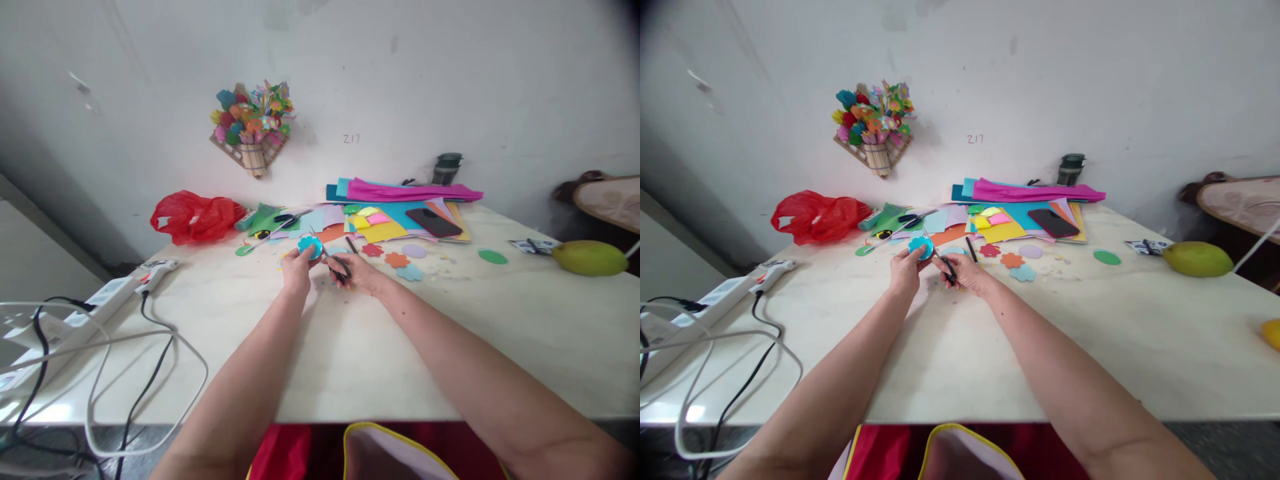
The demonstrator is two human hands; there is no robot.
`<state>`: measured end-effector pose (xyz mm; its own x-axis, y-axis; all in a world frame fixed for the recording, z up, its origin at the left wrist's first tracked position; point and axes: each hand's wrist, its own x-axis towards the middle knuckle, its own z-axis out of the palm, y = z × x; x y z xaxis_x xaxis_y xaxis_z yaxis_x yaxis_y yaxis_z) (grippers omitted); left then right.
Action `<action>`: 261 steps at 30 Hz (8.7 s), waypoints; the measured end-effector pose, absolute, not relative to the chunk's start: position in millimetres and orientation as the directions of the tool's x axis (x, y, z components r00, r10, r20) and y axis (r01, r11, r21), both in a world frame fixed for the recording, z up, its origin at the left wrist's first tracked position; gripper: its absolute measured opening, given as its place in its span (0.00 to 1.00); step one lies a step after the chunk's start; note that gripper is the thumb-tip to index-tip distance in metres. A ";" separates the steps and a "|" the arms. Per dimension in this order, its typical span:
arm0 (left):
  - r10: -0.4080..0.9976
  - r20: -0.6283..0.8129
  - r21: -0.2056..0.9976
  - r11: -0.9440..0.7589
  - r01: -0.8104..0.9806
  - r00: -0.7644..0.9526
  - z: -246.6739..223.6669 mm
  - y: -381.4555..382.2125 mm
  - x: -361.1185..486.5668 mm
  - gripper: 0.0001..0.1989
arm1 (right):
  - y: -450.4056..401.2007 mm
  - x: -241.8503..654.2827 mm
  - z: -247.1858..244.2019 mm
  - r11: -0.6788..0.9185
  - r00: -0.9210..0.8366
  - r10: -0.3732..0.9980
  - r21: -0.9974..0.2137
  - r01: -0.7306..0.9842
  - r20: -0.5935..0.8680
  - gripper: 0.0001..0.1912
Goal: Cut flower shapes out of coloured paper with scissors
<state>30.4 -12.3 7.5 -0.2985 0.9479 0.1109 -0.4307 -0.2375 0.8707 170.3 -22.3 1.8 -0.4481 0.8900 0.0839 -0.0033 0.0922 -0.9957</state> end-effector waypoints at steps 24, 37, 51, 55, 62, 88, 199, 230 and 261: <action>0.926 0.059 0.849 -0.244 -0.469 -0.374 0.4 -12.4 41.4 0.11 | -31.1 153.9 2.2 0.087 -0.342 0.935 -0.996 -0.025 0.090 0.18; 0.932 0.051 0.852 -0.228 -0.471 -0.358 -3.0 -12.3 42.0 0.12 | -33.6 147.0 2.7 0.092 -0.302 0.949 -0.996 -0.019 0.093 0.16; 0.944 0.054 0.864 -0.208 -0.458 -0.326 -2.4 -14.7 43.5 0.11 | -32.9 143.0 -0.7 0.115 -0.258 0.960 -0.993 0.020 0.106 0.18; 0.945 0.054 0.856 -0.210 -0.473 -0.323 -2.4 -14.1 42.9 0.10 | -32.4 142.9 -1.5 0.115 -0.259 0.960 -0.993 0.022 0.106 0.18; 0.945 0.056 0.847 -0.216 -0.486 -0.321 -3.0 -11.5 40.5 0.11 | -32.5 143.1 -0.6 0.106 -0.256 0.962 -0.994 0.034 0.094 0.18; 0.974 0.128 0.865 -0.203 -0.459 -0.188 -3.8 -2.9 20.9 0.14 | -33.0 146.7 5.6 0.085 -0.257 0.965 -0.991 0.106 0.056 0.18; 0.997 0.074 0.889 -0.077 -0.451 -0.023 -6.5 3.8 6.4 0.14 | -17.8 193.0 14.9 0.123 -0.489 0.872 -0.961 0.248 -0.014 0.14; 0.995 0.085 0.852 -0.100 -0.515 -0.053 -5.4 0.8 15.3 0.15 | -19.0 184.8 13.4 0.100 -0.447 0.894 -0.960 0.260 -0.028 0.13; 0.996 0.087 0.854 -0.085 -0.514 -0.021 -4.1 2.1 10.4 0.13 | -19.5 189.8 16.9 0.118 -0.496 0.868 -0.961 0.251 -0.023 0.12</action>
